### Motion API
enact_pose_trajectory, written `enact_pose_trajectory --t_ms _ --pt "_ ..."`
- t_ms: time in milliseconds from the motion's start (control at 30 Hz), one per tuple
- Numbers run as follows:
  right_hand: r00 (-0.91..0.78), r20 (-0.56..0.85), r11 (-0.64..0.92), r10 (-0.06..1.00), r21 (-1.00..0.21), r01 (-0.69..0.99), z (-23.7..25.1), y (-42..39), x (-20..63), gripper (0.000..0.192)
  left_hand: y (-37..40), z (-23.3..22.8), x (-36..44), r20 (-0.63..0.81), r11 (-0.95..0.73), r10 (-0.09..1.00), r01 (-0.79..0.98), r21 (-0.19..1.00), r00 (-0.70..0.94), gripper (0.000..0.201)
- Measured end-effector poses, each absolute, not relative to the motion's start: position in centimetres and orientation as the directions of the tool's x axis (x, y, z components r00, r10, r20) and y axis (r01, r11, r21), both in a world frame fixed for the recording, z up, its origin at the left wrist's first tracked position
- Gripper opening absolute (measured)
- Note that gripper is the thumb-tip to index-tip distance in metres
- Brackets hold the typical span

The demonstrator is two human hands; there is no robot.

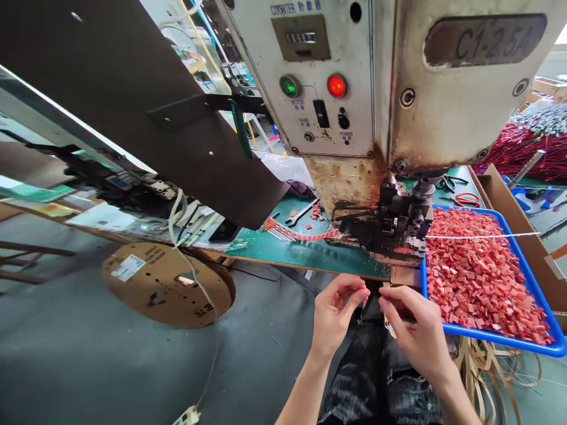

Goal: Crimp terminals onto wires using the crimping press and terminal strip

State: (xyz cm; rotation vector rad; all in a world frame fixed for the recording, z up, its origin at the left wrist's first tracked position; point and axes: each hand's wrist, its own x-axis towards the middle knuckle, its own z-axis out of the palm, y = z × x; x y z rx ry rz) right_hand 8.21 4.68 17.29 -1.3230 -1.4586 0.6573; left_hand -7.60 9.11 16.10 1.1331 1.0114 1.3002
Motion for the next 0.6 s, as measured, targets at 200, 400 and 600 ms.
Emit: enact_pose_trajectory --t_ms 200,400,600 --pt "0.153 0.426 0.213 0.892 -0.693 0.688 20.2 5.0 18.1 0.015 9.4 14.8 -8.3 0.033 -0.017 0.997 -0.228 0.974 0.070 0.027" --pt "0.342 0.169 -0.186 0.924 -0.583 0.791 26.0 17.1 27.7 0.014 8.9 14.4 -8.8 0.038 -0.024 0.997 -0.196 0.980 0.068 0.027" --pt "0.563 0.229 -0.226 0.794 -0.749 0.623 25.7 27.6 28.3 0.056 6.9 14.8 -10.5 0.117 -0.114 0.993 -0.112 0.987 0.016 0.021"
